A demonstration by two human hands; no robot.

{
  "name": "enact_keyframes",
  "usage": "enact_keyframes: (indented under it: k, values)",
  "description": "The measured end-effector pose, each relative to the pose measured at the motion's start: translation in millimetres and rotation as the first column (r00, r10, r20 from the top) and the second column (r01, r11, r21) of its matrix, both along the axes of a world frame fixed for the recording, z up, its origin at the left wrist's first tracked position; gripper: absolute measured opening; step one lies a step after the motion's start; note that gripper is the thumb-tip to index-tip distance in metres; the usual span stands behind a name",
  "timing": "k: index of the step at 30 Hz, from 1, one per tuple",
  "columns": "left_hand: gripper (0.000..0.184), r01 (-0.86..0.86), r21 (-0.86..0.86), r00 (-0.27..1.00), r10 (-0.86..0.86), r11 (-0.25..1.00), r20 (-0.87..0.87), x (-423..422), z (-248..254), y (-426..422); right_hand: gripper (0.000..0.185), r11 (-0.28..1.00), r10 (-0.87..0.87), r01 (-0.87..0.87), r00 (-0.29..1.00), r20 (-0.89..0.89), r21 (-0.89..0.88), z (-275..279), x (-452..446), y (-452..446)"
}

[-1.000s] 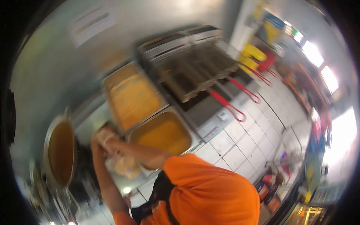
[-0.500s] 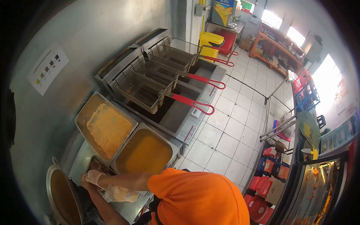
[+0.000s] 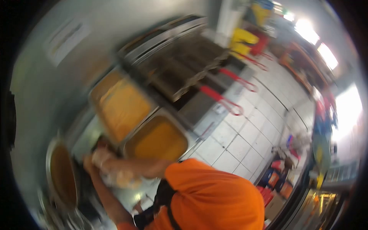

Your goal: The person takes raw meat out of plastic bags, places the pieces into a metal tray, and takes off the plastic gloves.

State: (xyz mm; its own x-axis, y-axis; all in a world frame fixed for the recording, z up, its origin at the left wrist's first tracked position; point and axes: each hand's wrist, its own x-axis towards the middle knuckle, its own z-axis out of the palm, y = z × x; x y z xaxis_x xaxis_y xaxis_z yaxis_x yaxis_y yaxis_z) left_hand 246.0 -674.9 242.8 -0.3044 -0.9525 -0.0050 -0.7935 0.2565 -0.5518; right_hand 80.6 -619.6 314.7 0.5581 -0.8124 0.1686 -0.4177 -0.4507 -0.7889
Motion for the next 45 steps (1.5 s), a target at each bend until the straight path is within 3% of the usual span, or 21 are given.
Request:
enact_keyframes:
  k: [3,4,5,6,7,8,10,12,13,15,19,21,23,26,27,28,31,34,36,38,45]
  values:
    - [0.018,0.133,-0.02,0.99,-0.134,0.991,-0.043,-6,11,3,0.027,0.958,0.157,-0.216,0.944,-0.29,-0.186,23,-25,5]
    - [0.02,0.047,-0.006,0.932,-0.046,0.999,-0.36,-6,5,7,0.027,0.936,0.175,-0.274,0.908,-0.381,-0.223,29,-38,-1]
    - [0.022,-0.048,0.09,0.607,0.1,0.995,-0.788,-12,1,12,0.028,0.932,0.176,-0.289,0.887,-0.426,-0.217,31,-47,-9]
    - [0.024,-0.058,0.222,0.074,0.225,0.973,-0.971,-17,-2,14,0.028,0.943,0.188,-0.287,0.879,-0.439,-0.17,35,-51,-18]
    - [0.026,-0.041,0.27,-0.327,0.242,0.962,-0.913,-22,2,19,0.032,0.995,0.1,-0.09,0.941,-0.322,0.046,8,-41,-31]
    - [0.029,-0.04,0.317,-0.558,0.242,0.948,-0.794,-25,8,20,0.03,0.991,0.121,-0.13,0.952,-0.283,-0.014,9,-47,-30]
    - [0.041,-0.11,0.285,-0.483,0.199,0.952,-0.853,-30,18,20,0.031,0.996,-0.008,0.004,0.999,-0.046,-0.092,-11,-42,-23]
    - [0.055,-0.145,0.416,-0.597,0.256,0.898,-0.761,-27,24,14,0.024,0.912,0.081,-0.135,0.985,-0.154,-0.388,-26,-46,-21]
    - [0.058,-0.247,0.401,-0.537,0.22,0.882,-0.814,-28,26,14,0.023,0.828,0.105,-0.199,0.973,-0.204,-0.523,-30,-48,-22]
    - [0.063,-0.429,0.347,-0.391,0.175,0.834,-0.904,-31,30,11,0.021,0.841,0.082,-0.099,0.995,-0.055,-0.531,-36,-49,-21]
    - [0.067,-0.216,0.365,-0.665,0.138,0.906,-0.734,-33,46,26,0.019,0.924,-0.066,0.069,0.998,0.022,-0.377,-9,-57,-16]
    - [0.065,-0.196,0.363,-0.576,0.192,0.911,-0.794,-27,70,37,0.017,0.945,-0.023,-0.003,0.997,-0.076,-0.328,7,-61,-17]
    - [0.053,-0.264,0.349,-0.308,0.264,0.899,-0.914,-30,106,54,0.017,0.947,0.025,-0.069,0.989,-0.143,-0.314,15,-62,-13]
    - [0.043,-0.194,0.222,0.374,0.282,0.955,-0.884,-13,97,55,0.018,0.944,0.085,-0.139,0.979,-0.186,-0.298,30,-61,-11]
    - [0.037,-0.225,0.298,0.405,0.367,0.928,-0.837,-15,102,57,0.021,0.958,0.102,-0.147,0.977,-0.187,-0.246,38,-62,-13]
    - [0.038,-0.186,0.292,0.37,0.342,0.938,-0.864,-15,102,58,0.024,0.969,0.113,-0.15,0.976,-0.189,-0.196,45,-66,-17]
    - [0.041,-0.111,0.298,0.222,0.316,0.948,-0.922,-11,103,60,0.024,0.939,0.154,-0.236,0.938,0.31,0.248,41,-65,-53]
    - [0.044,-0.134,0.366,0.075,0.378,0.921,-0.923,-12,125,72,0.023,0.868,0.249,-0.244,0.967,0.047,0.432,80,-47,-45]
    - [0.047,-0.181,0.365,0.082,0.384,0.913,-0.92,-9,125,73,0.028,0.891,0.401,-0.348,0.905,-0.145,0.293,54,-31,-73]
    - [0.05,-0.23,0.342,0.083,0.368,0.911,-0.926,-9,123,72,0.03,0.892,0.279,-0.445,0.675,-0.683,-0.075,66,-13,-63]
    - [0.053,-0.537,0.208,0.072,0.29,0.818,-0.954,1,94,58,0.035,0.98,0.009,-0.138,0.752,-0.659,-0.144,58,-10,-53]
